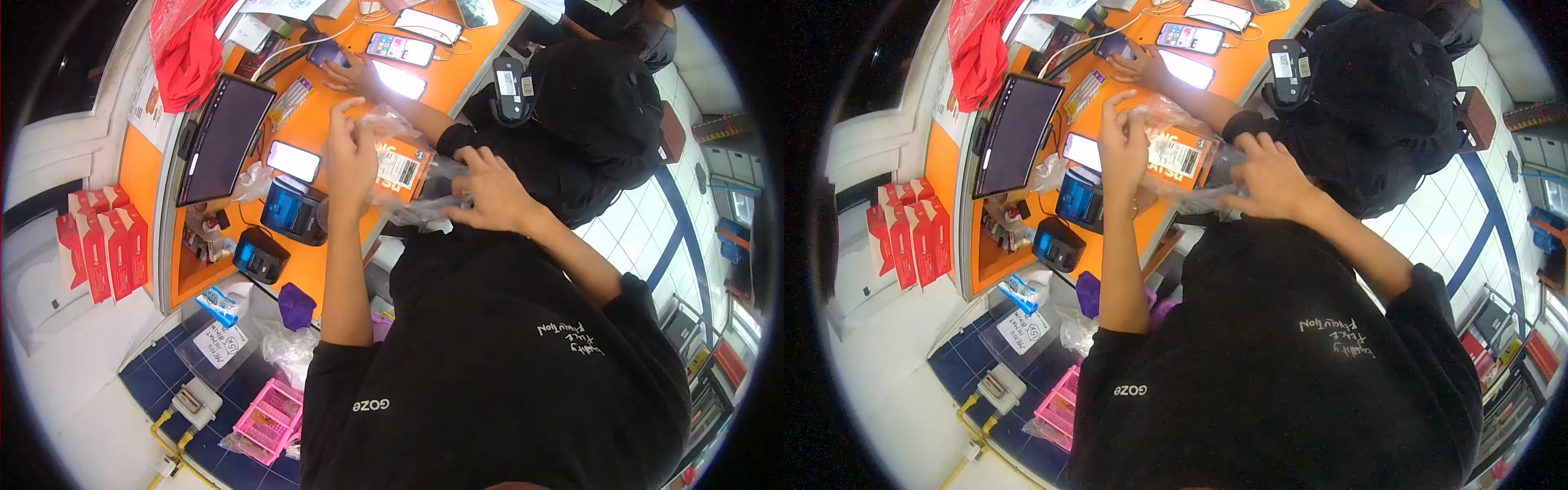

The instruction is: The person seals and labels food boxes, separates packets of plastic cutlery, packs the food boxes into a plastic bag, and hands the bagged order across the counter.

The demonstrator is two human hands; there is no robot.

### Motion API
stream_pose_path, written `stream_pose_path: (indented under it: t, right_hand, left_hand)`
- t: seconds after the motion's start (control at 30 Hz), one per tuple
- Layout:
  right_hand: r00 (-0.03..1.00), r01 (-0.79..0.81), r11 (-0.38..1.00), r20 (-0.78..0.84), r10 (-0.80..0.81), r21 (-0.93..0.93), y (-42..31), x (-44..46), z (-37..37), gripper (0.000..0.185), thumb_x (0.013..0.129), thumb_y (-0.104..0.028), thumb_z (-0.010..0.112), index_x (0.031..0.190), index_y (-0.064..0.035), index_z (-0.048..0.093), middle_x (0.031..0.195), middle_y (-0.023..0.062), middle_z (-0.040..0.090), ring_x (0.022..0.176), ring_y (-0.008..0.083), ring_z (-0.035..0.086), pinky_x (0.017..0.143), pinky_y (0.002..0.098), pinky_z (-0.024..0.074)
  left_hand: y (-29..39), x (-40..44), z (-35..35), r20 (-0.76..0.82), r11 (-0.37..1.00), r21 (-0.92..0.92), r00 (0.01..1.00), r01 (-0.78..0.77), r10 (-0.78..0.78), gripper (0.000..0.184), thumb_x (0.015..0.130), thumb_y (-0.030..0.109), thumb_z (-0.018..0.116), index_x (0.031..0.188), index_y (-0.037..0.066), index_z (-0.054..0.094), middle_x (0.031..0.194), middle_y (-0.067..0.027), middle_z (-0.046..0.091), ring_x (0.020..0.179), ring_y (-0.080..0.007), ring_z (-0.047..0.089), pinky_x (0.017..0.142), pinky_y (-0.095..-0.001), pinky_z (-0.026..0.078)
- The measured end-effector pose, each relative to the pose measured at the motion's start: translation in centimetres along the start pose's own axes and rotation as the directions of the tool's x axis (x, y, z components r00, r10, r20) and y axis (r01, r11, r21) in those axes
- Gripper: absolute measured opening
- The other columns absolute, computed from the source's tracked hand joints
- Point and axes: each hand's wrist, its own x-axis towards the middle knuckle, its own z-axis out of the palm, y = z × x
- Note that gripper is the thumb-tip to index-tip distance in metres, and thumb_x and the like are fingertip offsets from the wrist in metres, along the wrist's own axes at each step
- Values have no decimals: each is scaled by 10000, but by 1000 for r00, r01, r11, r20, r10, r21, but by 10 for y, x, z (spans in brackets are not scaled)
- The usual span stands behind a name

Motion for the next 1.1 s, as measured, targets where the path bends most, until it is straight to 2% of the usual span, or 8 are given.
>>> stream_pose_path:
  t: [0.07,0.23,0.33,0.4,0.57,0.63,1.0,1.1]
  right_hand:
    - [844,438,829,-158,-512,-347,9,-3,17,200,904,-253,741,901,-65,810,1327,169,609,1181,346,572,979,459,495]
    - [781,618,772,2,-625,-150,8,4,10,233,905,-235,751,1026,-37,733,1185,184,656,1125,330,607,972,448,483]
    - [930,346,935,158,-331,-82,-4,8,6,213,970,-210,695,1049,-13,672,1090,192,654,1132,339,610,961,469,491]
    - [846,503,850,-288,-449,154,-8,28,28,227,1016,-203,639,1077,15,657,1110,237,645,1117,393,617,977,520,491]
    - [755,427,893,-600,-264,144,-4,108,73,363,1037,-211,591,1186,118,633,1359,350,597,1262,501,574,1113,536,447]
    - [980,84,947,-199,-21,311,4,126,70,447,1043,-267,595,1185,157,621,1455,373,523,1331,520,529,1139,544,435]
    - [987,-19,977,-152,52,211,8,130,94,1067,846,-660,764,1424,180,447,1507,449,403,1345,595,496,1143,569,446]
    - [993,-94,965,-48,109,246,18,134,109,1121,848,-674,762,1465,188,397,1505,442,404,1416,558,454,1165,544,437]
  left_hand:
    - [0,8,-1,-71,992,-40,991,-120,117,326,1041,56,543,1367,51,549,903,-129,759,815,-182,718,748,-333,525]
    - [1,25,-11,-35,980,-75,983,-184,182,280,1056,88,549,1328,44,597,981,-132,784,851,-193,735,753,-336,528]
    - [3,30,-13,44,973,-26,972,-231,232,244,1066,72,537,1290,24,624,1033,-138,788,948,-184,745,810,-309,547]
    - [7,34,-12,101,968,18,964,-250,247,231,1073,42,518,1272,9,631,1063,-144,786,1023,-173,746,866,-278,565]
    - [-1,38,-10,138,926,93,926,-366,352,154,1083,70,551,1200,1,624,1070,-128,797,1021,-168,748,841,-278,559]
    - [9,38,-14,131,946,63,942,-318,308,148,1082,68,552,1194,0,622,1067,-126,796,1020,-165,745,842,-274,557]
    - [16,18,-7,162,922,45,914,-384,372,244,1051,59,611,1286,-6,601,1185,-141,757,996,-189,726,895,-325,568]
    - [42,-46,-10,-94,799,415,853,-436,514,243,964,96,709,1179,20,625,1185,-196,689,1064,-390,694,927,-460,548]
